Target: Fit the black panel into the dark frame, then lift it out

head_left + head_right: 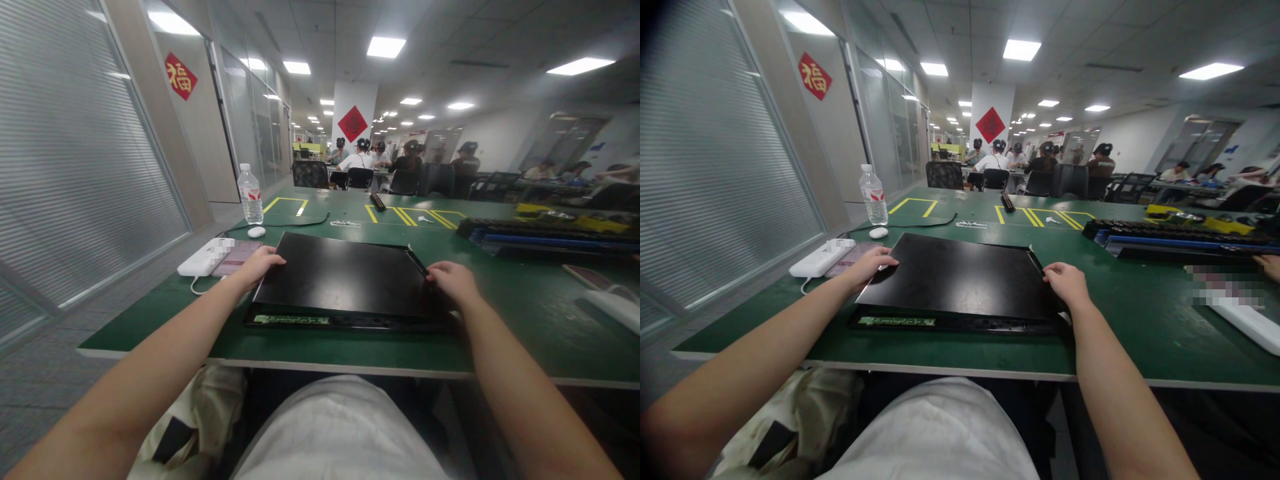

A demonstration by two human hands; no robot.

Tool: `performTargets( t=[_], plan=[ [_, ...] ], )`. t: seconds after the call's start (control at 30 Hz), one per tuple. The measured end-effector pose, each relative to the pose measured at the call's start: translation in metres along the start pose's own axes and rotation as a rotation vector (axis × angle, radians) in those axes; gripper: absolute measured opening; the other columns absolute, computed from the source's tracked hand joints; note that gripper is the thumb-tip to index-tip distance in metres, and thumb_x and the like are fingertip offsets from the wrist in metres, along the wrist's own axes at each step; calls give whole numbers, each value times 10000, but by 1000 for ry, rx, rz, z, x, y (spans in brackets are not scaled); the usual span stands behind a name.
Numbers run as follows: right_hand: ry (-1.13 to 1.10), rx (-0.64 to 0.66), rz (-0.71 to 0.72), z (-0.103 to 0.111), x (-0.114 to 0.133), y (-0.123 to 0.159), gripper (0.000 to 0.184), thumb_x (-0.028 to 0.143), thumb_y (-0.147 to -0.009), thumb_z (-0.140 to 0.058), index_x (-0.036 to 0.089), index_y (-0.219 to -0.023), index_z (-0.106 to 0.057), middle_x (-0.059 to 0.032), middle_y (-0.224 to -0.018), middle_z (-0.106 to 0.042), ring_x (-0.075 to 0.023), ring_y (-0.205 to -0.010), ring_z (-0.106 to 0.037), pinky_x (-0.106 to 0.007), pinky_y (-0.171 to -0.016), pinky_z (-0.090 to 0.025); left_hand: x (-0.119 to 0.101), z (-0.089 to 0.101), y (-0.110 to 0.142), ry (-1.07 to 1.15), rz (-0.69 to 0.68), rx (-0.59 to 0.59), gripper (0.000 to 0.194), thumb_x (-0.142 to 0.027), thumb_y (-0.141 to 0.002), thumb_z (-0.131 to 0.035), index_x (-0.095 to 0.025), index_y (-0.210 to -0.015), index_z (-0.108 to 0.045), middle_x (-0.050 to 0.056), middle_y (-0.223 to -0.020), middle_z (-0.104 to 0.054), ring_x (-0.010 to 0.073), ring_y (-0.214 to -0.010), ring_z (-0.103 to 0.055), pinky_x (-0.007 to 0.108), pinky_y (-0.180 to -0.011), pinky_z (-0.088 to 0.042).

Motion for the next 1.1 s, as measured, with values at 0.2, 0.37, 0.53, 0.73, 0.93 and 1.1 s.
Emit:
performTargets(
  t=[0.2, 0.37, 0.53, 0.73, 0.93, 1.1],
  plan=[
    [4, 2, -14, 1, 3, 1, 258, 253, -731, -560, 201, -894, -754, -48, -775, -762, -211, -723, -675, -324, -748, -496, -1, 0, 2, -14, -15, 3, 441, -178, -581, -740, -217, -972, -540, -3, -642, -670, 217, -535, -647, 308, -511, -503],
    [-12, -21, 0, 1, 2, 2, 230, 241, -725, -569, 203, -854, -755, -46, -738, -755, -216, -736, -679, -325, -761, -495, 1, 1, 1, 2, -30, 11, 503, -194, -584, -807, -213, -1027, -568, 17, -726, -712, 230, -618, -688, 329, -590, -533],
    [-3, -16, -16, 2, 3, 3, 221, 224, -721, -575, 205, -847, -755, -44, -751, -756, -216, -751, -678, -324, -765, -490, 4, 2, -5, 20, -67, 32, 502, -211, -591, -822, -190, -1048, -615, 30, -770, -736, 217, -638, -701, 317, -604, -544],
    [-31, -9, -39, 3, 4, 3, 233, 214, -698, -568, 199, -840, -753, -46, -745, -756, -212, -723, -674, -314, -724, -487, 4, 5, -9, 5, -139, 22, 539, -269, -540, -868, -167, -1034, -679, 75, -902, -762, 241, -777, -717, 348, -718, -556],
    [-43, -26, -17, 3, 3, 2, 212, 242, -689, -584, 202, -813, -751, -50, -715, -751, -211, -702, -667, -319, -718, -491, 5, 9, -12, -56, -199, 55, 590, -362, -456, -913, -158, -980, -731, 114, -999, -767, 297, -923, -710, 396, -818, -546],
    [-106, -9, -46, 2, -1, 1, 223, 247, -682, -587, 195, -824, -751, -57, -742, -759, -187, -617, -634, -308, -660, -495, 5, 16, -17, -209, -293, -72, 517, -366, -468, -908, -172, -922, -756, 144, -1133, -747, 349, -1125, -650, 420, -942, -500]
  ],
)
Point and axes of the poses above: each hand's wrist, its own y-axis away from the middle knuckle, its own z-axis out of the back of the hand, x = y × z, the point moved 3 cm from there along -y, towards the middle knuckle
